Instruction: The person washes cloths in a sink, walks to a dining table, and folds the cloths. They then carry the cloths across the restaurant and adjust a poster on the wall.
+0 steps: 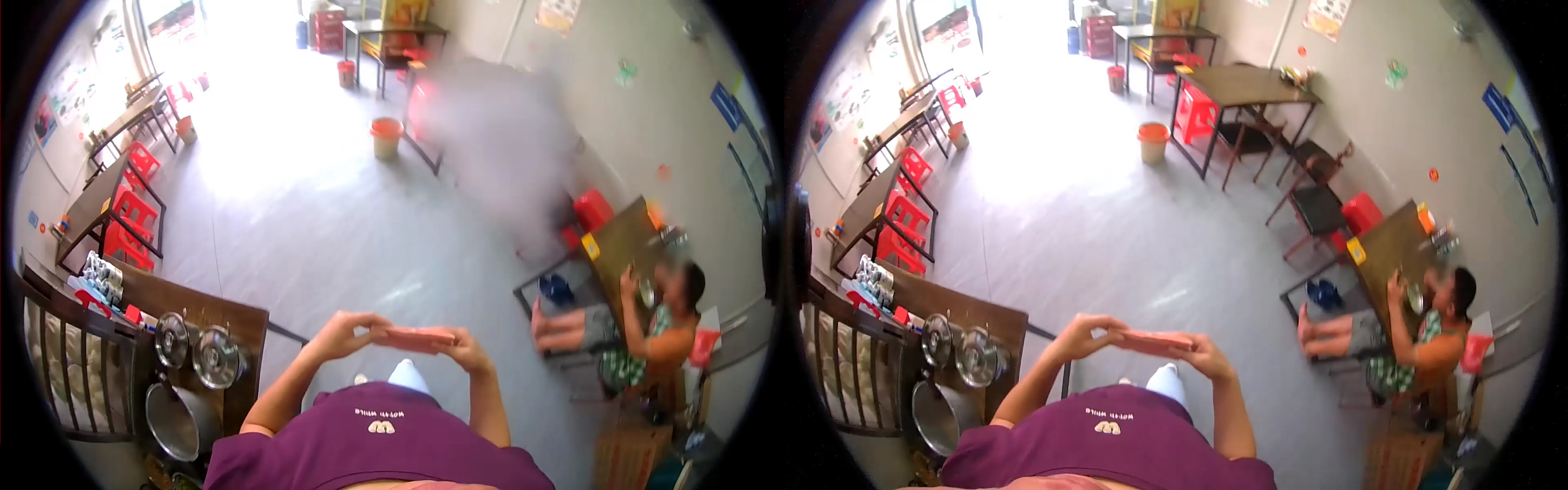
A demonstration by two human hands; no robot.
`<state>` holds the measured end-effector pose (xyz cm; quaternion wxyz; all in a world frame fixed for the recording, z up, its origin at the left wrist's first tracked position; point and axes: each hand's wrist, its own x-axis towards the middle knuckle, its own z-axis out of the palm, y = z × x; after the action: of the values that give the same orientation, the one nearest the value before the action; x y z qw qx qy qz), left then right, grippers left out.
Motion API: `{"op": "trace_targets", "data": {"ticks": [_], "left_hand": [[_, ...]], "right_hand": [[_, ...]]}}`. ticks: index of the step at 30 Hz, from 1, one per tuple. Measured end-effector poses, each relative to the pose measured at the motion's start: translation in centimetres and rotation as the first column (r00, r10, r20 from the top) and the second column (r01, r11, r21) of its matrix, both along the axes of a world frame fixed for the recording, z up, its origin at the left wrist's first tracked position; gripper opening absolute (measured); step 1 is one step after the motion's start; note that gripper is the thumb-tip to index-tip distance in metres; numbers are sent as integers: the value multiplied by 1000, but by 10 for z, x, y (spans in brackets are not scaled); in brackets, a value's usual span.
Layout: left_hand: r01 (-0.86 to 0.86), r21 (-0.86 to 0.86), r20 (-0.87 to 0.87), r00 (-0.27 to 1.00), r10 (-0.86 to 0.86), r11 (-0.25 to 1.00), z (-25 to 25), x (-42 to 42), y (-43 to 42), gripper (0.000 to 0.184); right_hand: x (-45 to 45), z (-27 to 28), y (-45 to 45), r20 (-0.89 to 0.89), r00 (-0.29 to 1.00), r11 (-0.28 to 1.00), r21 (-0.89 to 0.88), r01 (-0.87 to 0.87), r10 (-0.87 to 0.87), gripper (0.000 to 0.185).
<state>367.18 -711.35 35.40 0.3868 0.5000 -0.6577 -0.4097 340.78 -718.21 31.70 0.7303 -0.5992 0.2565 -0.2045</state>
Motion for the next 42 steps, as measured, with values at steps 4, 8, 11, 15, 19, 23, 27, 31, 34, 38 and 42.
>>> {"op": "trace_targets", "data": {"ticks": [4, 8, 11, 15, 19, 23, 27, 31, 34, 38, 42], "left_hand": [[-39, 29, 62, 997, 37, 999, 1, 34, -54, 19], [-82, 57, 201, 977, 69, 995, 2, 70, -106, 18], [-179, 77, 315, 938, 146, 981, 10, 101, -144, 17], [-461, 23, 100, 884, 457, 887, 2, 148, -163, 16], [-831, 38, -154, 544, 825, 555, -34, 195, -160, 26], [-955, 282, -341, -7, 940, 95, -115, 260, -155, 35], [-622, 747, -510, -311, 802, 233, -131, 311, -144, 39], [-720, 658, -656, -403, 638, 222, -124, 365, -142, 34], [-841, 530, -527, -424, 736, -105, -148, 406, -129, 29], [-800, 485, -389, -559, 732, -353, -174, 417, -99, 28], [-509, 771, -300, -821, 486, -384, -226, 378, -61, 28]], "right_hand": [[46, 6, -79, -83, 988, 991, -6, -131, 130, 32], [116, 21, -159, -178, 896, 904, -59, -423, 408, 38], [182, 13, -210, -333, 816, 742, -349, -573, 473, 34], [275, 6, -248, -367, 743, 601, -436, -669, 560, 23], [362, 16, -272, -440, 586, 443, -390, -807, 680, 26], [451, -10, -276, -301, 649, 564, -327, -758, 698, 30], [541, -9, -254, -152, 733, 720, -139, -680, 663, 29], [619, -13, -240, -38, 692, 688, -82, -721, 721, 31], [672, -41, -234, -86, 671, 666, -81, -741, 736, 32], [723, -53, -208, -137, 508, 525, 296, -798, 850, 31], [772, -76, -165, -168, 391, 425, 319, -847, 905, 35]]}}
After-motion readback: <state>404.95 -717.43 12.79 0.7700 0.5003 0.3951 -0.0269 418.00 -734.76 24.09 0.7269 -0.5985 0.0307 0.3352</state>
